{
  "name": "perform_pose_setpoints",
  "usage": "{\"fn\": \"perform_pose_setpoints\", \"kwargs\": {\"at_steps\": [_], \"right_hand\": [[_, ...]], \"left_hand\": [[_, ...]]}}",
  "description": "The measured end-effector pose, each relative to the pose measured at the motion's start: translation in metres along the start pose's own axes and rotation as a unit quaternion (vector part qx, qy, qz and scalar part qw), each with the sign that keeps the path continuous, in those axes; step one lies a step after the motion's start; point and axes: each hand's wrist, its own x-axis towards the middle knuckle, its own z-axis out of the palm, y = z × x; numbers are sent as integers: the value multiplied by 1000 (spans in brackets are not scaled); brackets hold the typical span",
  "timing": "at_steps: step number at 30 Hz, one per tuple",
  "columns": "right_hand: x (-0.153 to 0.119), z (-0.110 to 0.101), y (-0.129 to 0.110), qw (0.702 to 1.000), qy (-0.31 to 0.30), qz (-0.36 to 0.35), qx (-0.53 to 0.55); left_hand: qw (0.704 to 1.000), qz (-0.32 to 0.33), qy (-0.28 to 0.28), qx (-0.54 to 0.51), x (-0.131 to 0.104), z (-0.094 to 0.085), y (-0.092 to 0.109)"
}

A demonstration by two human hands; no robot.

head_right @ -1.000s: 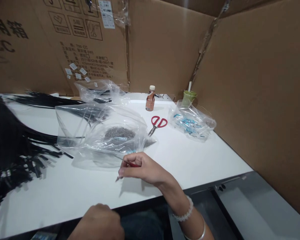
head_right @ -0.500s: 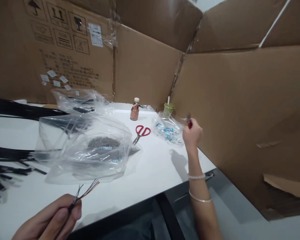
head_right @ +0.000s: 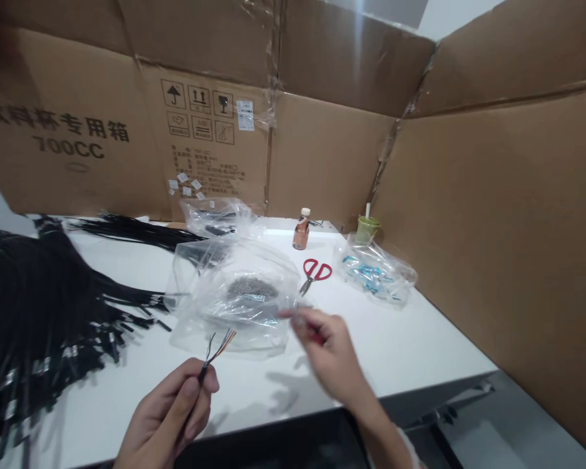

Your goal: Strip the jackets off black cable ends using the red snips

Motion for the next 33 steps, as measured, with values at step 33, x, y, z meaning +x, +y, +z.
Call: {"fn": "perform_pose_setpoints", "kwargs": {"at_steps": [33], "right_hand": [[-11,-11,-11,831,15,201,519]], "left_hand": [[920,113,-159,340,-7,44,8]]}}
